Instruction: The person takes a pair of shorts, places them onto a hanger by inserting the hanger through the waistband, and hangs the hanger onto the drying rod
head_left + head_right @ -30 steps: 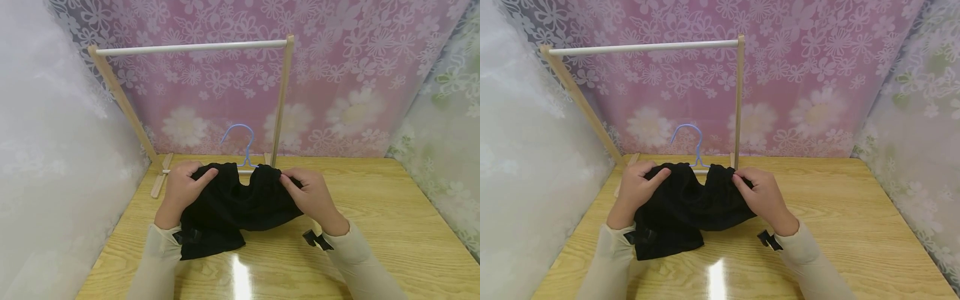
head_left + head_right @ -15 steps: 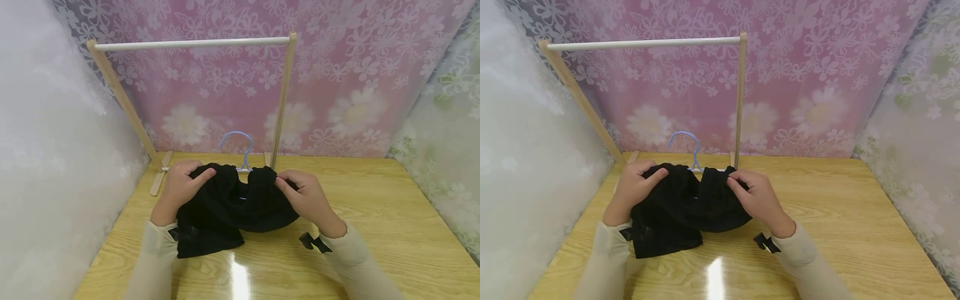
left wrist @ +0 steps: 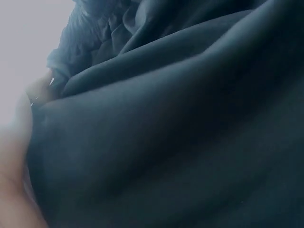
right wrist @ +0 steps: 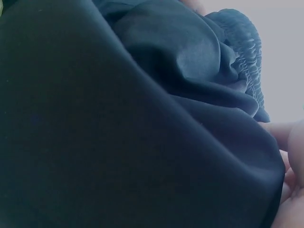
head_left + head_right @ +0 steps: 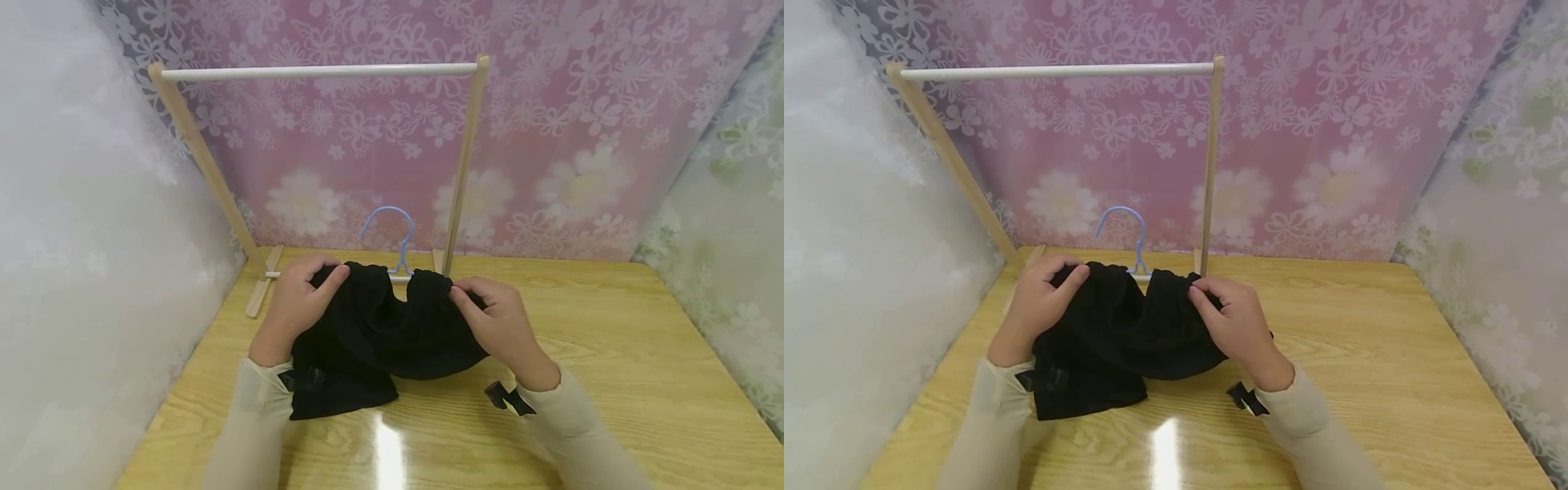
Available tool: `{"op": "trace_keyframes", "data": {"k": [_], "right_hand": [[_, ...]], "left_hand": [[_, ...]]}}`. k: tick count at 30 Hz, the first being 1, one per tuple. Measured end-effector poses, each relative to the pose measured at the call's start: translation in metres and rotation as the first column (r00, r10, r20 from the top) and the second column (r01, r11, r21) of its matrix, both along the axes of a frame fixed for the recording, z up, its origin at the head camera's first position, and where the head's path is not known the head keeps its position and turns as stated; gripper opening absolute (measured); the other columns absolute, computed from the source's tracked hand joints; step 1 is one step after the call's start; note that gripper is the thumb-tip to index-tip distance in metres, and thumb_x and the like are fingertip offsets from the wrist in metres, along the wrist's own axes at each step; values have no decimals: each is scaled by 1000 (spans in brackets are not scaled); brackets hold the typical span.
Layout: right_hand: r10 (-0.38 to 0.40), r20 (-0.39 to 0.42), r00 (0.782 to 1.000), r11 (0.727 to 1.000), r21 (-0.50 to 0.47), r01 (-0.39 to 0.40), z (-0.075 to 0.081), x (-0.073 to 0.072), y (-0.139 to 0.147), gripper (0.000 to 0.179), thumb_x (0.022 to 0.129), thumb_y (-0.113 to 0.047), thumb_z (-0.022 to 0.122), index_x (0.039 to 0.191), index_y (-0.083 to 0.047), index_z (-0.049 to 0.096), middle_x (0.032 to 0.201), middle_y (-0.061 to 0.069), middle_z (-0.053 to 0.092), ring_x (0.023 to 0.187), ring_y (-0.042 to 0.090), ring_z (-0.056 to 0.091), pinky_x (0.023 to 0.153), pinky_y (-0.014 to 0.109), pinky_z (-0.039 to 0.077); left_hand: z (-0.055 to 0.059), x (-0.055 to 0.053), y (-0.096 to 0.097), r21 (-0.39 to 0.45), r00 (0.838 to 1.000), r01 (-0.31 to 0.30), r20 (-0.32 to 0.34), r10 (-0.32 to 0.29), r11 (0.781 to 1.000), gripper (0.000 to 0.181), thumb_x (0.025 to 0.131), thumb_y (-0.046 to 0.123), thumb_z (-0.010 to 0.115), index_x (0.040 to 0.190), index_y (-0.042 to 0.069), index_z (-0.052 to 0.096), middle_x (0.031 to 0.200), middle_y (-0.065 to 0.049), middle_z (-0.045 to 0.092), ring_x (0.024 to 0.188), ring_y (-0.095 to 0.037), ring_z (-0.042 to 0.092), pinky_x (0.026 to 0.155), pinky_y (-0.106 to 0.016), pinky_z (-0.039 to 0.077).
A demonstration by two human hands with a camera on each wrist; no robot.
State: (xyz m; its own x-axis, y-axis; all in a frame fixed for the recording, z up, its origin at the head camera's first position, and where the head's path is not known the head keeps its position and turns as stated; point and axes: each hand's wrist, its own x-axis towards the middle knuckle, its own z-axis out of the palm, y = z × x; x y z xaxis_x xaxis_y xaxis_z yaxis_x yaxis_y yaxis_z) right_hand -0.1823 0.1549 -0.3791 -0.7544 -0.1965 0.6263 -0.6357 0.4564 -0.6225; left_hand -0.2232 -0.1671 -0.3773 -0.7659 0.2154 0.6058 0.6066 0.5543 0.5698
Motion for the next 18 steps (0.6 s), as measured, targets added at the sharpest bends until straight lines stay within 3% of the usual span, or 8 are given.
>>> {"op": "trace_keyframes", "data": {"k": [9, 14, 18], "right_hand": [[-109, 13, 994, 994, 0, 109, 3, -6, -5, 11, 100, -6, 69, 93, -6, 78, 88, 5, 76, 71, 13, 63, 64, 19, 47], [-169, -16, 985, 985, -46, 168, 11, -18, -7, 14, 101, -9, 68, 95, -3, 78, 85, 9, 76, 67, 13, 61, 60, 17, 43], [-205, -37, 978, 973, -111, 200, 23, -34, -9, 16, 101, -10, 68, 94, 0, 77, 84, 12, 74, 66, 11, 57, 60, 16, 42]], "left_hand": [[-5, -5, 3, 152, 996, 81, 10, -84, 985, 51, 102, 33, 67, 141, 5, 51, 137, -13, 58, 126, -28, 54, 108, -52, 41], [-9, -10, 3, 283, 995, 95, -40, -87, 954, 61, 103, 26, 66, 154, 7, 38, 157, -12, 41, 142, -29, 41, 119, -52, 30], [-8, -11, 5, 357, 994, 106, -68, -87, 928, 65, 101, 6, 64, 158, 4, 32, 162, -13, 34, 149, -27, 34, 123, -49, 25]]}}
